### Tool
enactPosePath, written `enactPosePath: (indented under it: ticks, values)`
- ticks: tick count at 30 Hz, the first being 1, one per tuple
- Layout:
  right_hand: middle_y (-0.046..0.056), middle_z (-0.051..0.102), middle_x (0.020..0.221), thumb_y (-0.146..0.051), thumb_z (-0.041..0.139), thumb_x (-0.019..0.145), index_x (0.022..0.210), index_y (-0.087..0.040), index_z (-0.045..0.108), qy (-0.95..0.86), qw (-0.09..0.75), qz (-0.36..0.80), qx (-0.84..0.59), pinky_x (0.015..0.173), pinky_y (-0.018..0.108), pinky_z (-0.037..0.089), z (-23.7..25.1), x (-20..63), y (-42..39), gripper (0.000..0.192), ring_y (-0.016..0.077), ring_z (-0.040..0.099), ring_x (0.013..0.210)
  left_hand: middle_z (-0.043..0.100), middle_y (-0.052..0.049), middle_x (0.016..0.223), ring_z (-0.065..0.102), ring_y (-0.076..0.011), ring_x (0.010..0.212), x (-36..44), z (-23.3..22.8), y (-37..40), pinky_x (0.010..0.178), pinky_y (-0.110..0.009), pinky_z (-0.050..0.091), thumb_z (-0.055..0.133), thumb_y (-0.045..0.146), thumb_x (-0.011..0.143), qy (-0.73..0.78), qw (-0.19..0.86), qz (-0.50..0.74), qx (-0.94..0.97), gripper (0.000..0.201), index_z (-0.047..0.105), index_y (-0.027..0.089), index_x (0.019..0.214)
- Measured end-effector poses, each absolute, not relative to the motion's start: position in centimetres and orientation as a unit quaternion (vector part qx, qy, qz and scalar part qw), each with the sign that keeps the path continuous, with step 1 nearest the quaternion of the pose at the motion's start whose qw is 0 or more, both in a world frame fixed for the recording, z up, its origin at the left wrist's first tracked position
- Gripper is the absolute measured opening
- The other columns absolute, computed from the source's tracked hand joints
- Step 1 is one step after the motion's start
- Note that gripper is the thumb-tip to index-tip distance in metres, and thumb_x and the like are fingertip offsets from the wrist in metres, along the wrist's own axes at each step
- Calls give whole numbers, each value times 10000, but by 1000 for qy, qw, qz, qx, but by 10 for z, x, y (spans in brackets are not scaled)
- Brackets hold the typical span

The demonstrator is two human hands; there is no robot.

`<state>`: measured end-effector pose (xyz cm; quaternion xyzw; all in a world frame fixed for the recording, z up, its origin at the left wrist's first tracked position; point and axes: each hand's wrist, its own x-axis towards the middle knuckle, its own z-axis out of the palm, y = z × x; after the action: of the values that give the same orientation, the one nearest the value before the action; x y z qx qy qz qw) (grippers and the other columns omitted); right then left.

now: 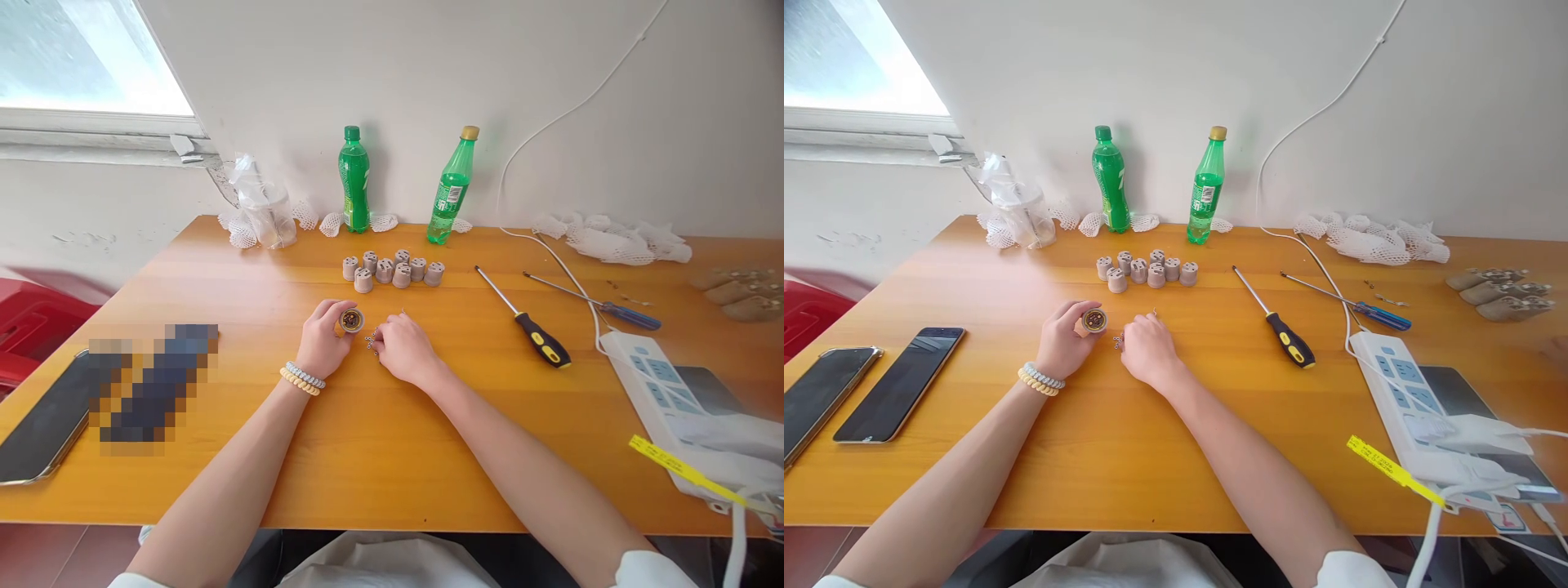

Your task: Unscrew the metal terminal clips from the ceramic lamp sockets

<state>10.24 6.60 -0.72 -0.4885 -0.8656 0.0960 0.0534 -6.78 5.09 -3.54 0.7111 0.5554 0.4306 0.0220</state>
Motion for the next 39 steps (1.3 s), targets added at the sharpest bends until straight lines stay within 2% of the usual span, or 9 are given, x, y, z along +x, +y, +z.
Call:
enactPosePath:
  ticks: [3,6,14,19,21,25,31,39]
  values:
    - [111,641,866,-203,515,875,810,-139,688,-871,75,84,-477,809,341,416,-11,103,66,196,222,555,850,651,-51,993,642,-187,870,-66,-35,50,795,-324,534,624,121,725,550,37,427,716,340,617,207,1053]
    - [106,634,888,-193,498,886,862,-131,682,-865,133,92,-474,841,339,416,-14,107,65,196,218,536,867,654,-54,1000,643,-188,876,-63,-34,49,799,-326,535,620,132,731,541,51,426,723,328,613,206,1050]
    - [58,588,789,-202,580,847,788,-183,690,-823,255,200,-466,764,320,439,-23,117,68,126,186,516,798,656,-62,1011,644,-190,904,-56,-30,44,814,-325,536,620,141,737,516,71,431,737,328,605,205,1058]
    - [29,575,734,-219,574,856,752,-188,625,-754,399,263,-450,697,299,447,-24,122,68,120,157,532,722,673,-63,985,653,-188,866,-54,-31,43,795,-322,543,653,162,710,516,98,420,740,363,589,193,1066]
    - [27,575,745,-238,558,874,766,-190,607,-745,432,281,-424,684,293,453,-21,124,65,128,153,540,723,685,-60,979,659,-184,845,-54,-30,42,793,-324,545,656,178,711,518,123,415,738,369,573,189,1070]
    - [30,573,763,-235,545,891,793,-192,605,-779,419,278,-375,679,293,453,-16,128,61,123,154,536,742,696,-40,940,659,-168,833,-54,-25,39,794,-310,540,613,161,735,494,191,393,752,287,567,194,1016]
    - [33,553,749,-191,524,903,799,-189,599,-832,386,221,-331,701,311,438,-19,131,60,129,161,484,737,694,-48,947,647,-163,849,-56,-21,36,785,-296,527,563,103,729,450,264,371,768,317,577,177,1037]
    - [49,566,778,-175,487,913,792,-184,616,-874,317,220,-295,717,317,449,-14,129,52,177,169,495,770,671,-24,845,576,-134,705,-53,-14,33,654,-258,487,521,34,608,448,305,345,766,355,602,170,926]
